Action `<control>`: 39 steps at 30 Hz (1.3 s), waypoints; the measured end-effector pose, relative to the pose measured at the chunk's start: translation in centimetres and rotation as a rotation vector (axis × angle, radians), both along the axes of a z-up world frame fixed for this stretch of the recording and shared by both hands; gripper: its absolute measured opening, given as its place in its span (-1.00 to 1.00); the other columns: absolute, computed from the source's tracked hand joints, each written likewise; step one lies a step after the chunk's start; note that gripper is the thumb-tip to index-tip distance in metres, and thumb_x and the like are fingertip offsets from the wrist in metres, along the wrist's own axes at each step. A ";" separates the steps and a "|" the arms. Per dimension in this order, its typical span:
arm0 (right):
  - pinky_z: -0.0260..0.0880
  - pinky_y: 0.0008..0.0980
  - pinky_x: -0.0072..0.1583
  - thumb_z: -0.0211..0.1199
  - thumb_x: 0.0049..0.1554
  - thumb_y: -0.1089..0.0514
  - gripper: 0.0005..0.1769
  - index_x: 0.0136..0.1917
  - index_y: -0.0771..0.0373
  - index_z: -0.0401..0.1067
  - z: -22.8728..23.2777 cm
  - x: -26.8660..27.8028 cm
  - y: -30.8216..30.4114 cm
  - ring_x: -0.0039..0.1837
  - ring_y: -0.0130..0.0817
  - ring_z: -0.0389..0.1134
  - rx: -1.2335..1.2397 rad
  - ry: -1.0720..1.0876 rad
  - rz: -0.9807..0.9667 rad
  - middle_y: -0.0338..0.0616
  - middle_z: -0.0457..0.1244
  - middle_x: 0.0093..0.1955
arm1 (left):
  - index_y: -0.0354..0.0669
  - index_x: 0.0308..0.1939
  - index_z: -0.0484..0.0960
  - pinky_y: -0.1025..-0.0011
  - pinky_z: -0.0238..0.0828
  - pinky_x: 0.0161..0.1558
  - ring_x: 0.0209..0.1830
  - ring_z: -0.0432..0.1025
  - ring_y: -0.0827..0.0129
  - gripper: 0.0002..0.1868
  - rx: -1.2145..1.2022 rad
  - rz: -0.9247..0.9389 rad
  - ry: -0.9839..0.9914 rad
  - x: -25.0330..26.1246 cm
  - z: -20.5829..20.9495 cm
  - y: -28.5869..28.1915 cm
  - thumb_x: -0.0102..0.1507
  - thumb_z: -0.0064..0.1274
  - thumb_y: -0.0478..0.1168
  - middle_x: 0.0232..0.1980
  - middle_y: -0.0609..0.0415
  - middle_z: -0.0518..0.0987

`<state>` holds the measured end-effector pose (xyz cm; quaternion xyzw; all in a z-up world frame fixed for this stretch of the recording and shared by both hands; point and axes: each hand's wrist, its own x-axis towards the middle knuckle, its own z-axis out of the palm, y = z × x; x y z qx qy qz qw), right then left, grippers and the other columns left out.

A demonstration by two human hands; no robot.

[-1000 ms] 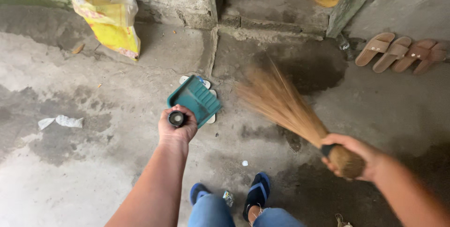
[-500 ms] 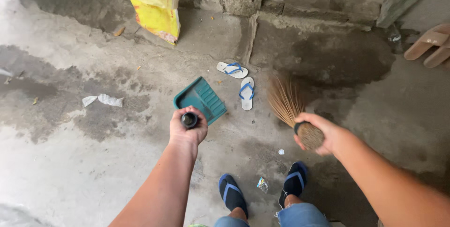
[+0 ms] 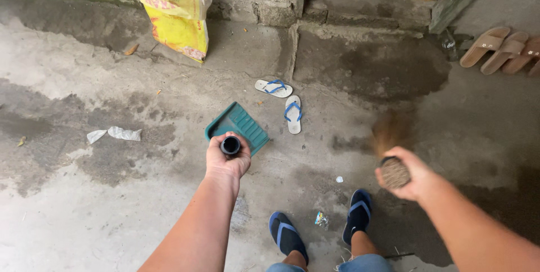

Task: The person sweeps a concrete floor using a traditional straw broom and a green dustpan. They gather debris into a pile and sweep it into the dustpan, moving around a parked motorcycle and scattered footwear.

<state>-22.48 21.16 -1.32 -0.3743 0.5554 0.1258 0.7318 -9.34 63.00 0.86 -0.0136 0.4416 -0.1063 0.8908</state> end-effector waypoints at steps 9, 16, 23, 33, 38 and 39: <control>0.29 -0.35 -0.45 0.31 -0.05 -0.08 -0.47 -0.01 0.40 0.37 9.5 -9.7 -4.4 -0.46 -0.25 0.26 -0.115 0.120 0.445 0.07 0.30 -0.38 | -0.31 -0.35 0.45 0.49 0.62 -0.44 -0.52 0.49 0.34 -0.89 -0.052 -0.011 0.026 0.3 1.5 -1.1 0.19 0.01 -0.30 -0.44 0.02 0.54; 0.55 -0.35 -0.17 0.33 0.03 0.00 -0.52 0.12 0.26 0.29 5.4 -3.6 -6.8 -0.18 -0.22 0.40 -0.174 0.072 0.065 0.03 0.28 -0.14 | -0.33 -0.35 0.45 0.47 0.62 -0.45 -0.52 0.49 0.34 -0.89 -0.083 -0.024 -0.017 0.5 1.5 -2.0 0.21 -0.01 -0.31 -0.43 0.02 0.53; 0.41 -0.35 -0.36 0.32 0.02 -0.03 -0.55 0.02 0.33 0.33 4.3 0.6 1.1 -0.36 -0.26 0.35 -0.034 0.013 0.353 0.03 0.29 -0.27 | -0.36 -0.28 0.44 0.46 0.61 -0.42 -0.47 0.50 0.30 -0.81 0.001 -0.045 0.012 0.7 1.9 -1.1 0.23 -0.01 -0.24 -0.38 -0.03 0.54; 0.36 -0.30 -0.43 0.29 0.04 -0.09 -0.66 -0.04 0.16 0.40 16.2 7.5 4.5 -0.42 -0.27 0.33 -0.190 -0.023 0.811 -0.05 0.31 -0.31 | -0.28 -0.24 0.47 0.43 0.56 -0.42 -0.45 0.46 0.31 -0.79 0.084 0.012 -0.024 6.5 1.6 1.9 0.31 -0.04 -0.16 -0.36 0.01 0.51; 0.40 -0.31 -0.40 0.27 0.05 -0.06 -0.69 -0.09 0.21 0.40 17.7 18.1 5.7 -0.42 -0.26 0.36 -0.176 -0.098 0.932 0.01 0.35 -0.32 | -0.24 -0.28 0.47 0.45 0.47 -0.44 -0.49 0.40 0.36 -0.79 0.162 -0.032 0.009 11.6 1.7 2.5 0.32 -0.02 -0.15 -0.40 0.07 0.48; 0.40 -0.31 -0.39 0.28 0.05 -0.06 -0.68 -0.10 0.22 0.40 17.8 20.5 6.0 -0.41 -0.25 0.36 -0.179 -0.089 0.958 0.02 0.35 -0.31 | -0.23 -0.30 0.46 0.46 0.44 -0.45 -0.51 0.37 0.35 -0.79 0.182 -0.056 -0.002 12.9 1.7 2.7 0.31 -0.01 -0.14 -0.42 0.08 0.46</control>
